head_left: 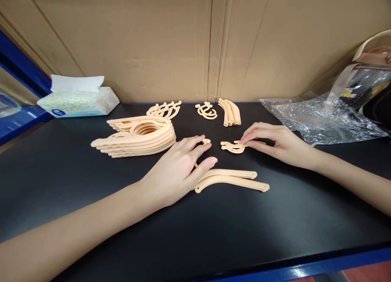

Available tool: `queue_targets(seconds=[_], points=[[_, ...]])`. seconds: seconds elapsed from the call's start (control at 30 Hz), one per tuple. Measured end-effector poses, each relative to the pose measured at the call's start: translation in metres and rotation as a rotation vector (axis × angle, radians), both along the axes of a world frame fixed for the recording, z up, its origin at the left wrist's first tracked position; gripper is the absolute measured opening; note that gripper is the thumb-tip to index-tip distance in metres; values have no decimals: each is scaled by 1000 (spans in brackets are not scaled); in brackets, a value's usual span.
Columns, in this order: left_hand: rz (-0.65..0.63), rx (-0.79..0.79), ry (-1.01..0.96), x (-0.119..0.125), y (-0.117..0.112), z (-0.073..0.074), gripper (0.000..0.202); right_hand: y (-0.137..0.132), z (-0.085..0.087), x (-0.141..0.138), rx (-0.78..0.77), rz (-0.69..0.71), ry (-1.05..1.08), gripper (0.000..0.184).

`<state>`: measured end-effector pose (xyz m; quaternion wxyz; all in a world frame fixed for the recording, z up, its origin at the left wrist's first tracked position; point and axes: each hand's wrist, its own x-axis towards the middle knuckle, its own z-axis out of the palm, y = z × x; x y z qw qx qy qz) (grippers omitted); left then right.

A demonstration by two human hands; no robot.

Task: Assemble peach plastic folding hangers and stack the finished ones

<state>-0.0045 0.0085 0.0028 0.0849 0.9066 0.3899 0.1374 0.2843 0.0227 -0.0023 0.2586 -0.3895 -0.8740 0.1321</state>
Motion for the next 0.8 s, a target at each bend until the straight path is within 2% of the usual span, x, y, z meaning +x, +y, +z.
queue_targets(seconds=[0.8], points=[[-2, -3, 18, -1, 0, 0, 54, 0, 0, 2, -1, 16, -24, 19]])
